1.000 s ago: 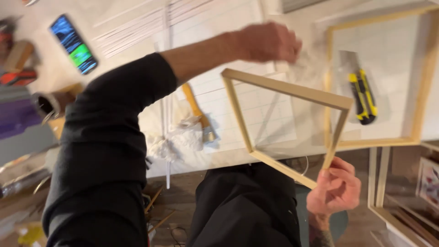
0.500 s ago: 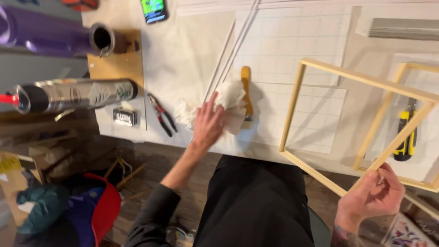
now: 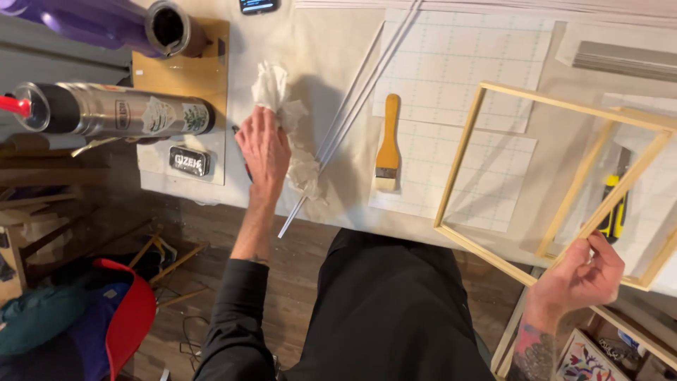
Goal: The person wipes the glass and wooden frame of a picture frame with a white cloth, then dusts the frame with a brush. The person handles two frames, cleaning each one individually on a workbench.
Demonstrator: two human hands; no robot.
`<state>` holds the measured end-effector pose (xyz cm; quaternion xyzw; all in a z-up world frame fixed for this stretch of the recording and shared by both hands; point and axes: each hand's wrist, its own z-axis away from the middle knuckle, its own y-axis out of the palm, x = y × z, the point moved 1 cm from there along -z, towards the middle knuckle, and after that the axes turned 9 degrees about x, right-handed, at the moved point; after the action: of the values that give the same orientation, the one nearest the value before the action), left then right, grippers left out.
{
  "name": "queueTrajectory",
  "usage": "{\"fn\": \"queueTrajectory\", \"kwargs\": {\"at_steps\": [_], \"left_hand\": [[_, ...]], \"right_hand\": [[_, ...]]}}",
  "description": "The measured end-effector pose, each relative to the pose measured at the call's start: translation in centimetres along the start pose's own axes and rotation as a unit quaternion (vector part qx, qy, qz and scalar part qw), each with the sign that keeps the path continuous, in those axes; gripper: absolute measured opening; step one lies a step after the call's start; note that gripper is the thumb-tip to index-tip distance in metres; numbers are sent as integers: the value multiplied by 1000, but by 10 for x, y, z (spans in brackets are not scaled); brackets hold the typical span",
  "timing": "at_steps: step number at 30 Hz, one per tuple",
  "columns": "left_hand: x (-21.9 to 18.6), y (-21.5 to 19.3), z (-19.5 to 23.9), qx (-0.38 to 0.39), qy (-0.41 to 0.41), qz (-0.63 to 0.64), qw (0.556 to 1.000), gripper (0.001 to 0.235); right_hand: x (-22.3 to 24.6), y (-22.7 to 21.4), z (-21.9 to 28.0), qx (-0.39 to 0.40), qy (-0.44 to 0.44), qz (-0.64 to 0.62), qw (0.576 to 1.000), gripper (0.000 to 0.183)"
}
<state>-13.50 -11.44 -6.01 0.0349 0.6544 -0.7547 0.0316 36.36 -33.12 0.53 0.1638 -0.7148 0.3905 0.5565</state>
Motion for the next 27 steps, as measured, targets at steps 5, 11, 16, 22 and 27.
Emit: {"fn": "queueTrajectory", "kwargs": {"at_steps": [5, 11, 16, 22, 27], "left_hand": [[-86, -34, 4, -165, 31, -50, 985, 85], [-191, 41, 24, 63, 38, 253, 965, 68], [-206, 37, 26, 39, -7, 230, 972, 62], [-178, 12, 5, -29, -46, 306, 950, 56], [-101, -7, -61, -79, -87, 230, 966, 50]], "right_hand": [[8, 7, -2, 18, -49, -27, 998, 7], [2, 3, -3, 30, -47, -49, 997, 7], [9, 5, -3, 2, -14, 5, 1000, 8], [-6, 6, -5, 22, -54, -28, 998, 16], [14, 12, -9, 24, -39, -28, 999, 14]]}}
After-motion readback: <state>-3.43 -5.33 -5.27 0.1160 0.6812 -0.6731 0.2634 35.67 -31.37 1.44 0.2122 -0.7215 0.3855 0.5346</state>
